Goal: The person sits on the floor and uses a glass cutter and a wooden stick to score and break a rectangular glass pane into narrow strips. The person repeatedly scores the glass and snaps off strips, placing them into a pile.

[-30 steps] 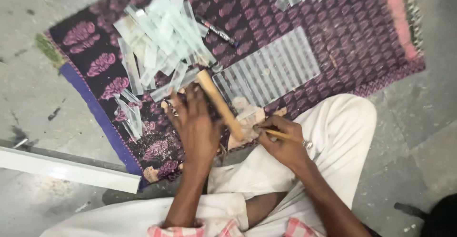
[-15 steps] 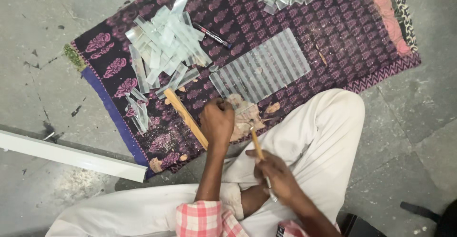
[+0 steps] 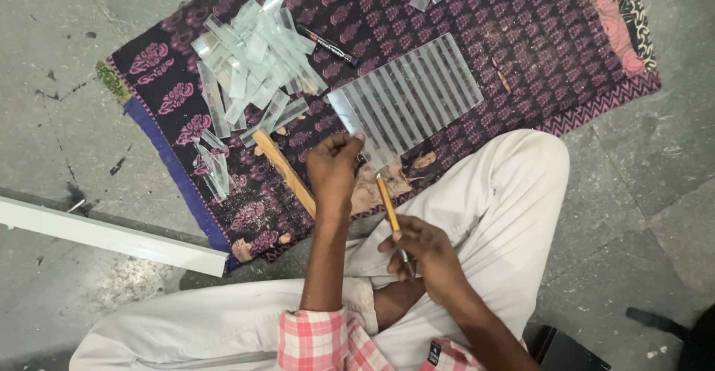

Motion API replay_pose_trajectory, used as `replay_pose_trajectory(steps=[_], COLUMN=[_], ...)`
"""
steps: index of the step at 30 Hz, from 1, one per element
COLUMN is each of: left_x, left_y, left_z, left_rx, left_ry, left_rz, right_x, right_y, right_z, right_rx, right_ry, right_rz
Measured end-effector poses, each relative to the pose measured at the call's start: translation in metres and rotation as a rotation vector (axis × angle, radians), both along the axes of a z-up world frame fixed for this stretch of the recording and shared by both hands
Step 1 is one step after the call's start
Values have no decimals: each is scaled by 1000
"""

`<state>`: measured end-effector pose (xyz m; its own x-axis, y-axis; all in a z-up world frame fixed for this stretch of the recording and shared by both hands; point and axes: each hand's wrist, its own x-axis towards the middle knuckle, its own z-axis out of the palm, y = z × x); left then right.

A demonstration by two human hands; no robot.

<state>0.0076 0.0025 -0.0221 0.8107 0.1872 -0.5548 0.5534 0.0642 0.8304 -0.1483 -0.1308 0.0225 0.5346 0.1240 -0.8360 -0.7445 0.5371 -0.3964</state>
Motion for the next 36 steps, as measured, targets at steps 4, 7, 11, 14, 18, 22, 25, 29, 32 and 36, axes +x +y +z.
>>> replay_pose_trajectory(steps=[4, 7, 11, 14, 18, 22, 25, 29, 32, 36], left_x=[4, 7, 9, 14, 14, 19, 18, 19, 20, 20], left_y=[-4, -6, -9, -12, -13, -15, -15, -16, -15, -13], left_z=[10, 18, 27, 36, 43, 45, 47, 47, 44, 41], left_rx=[45, 60, 61, 95, 94, 58, 68, 61, 79, 66], left_ry=[3, 11, 43, 39, 45, 28, 36, 28, 32, 10], left_rz=[-12, -27, -22, -41, -51, -53, -53, -52, -51, -58], right_x=[4, 6, 0, 3, 3, 3, 2, 1, 4, 12], right_y=[-9, -12, -12, -10, -10, -10, -9, -9, -9, -6], right_z=[-5, -10, -14, -14, -15, -18, -19, -19, -18, -14], right_rx=[49, 87, 161, 116, 159, 172, 180, 240, 155, 202], right_ry=[-60, -46, -72, -36, -71, -91, -89, -210, -87, -106], right_rz=[-135, -131, -162, -143, -162, -179, -178, -229, -171, -165])
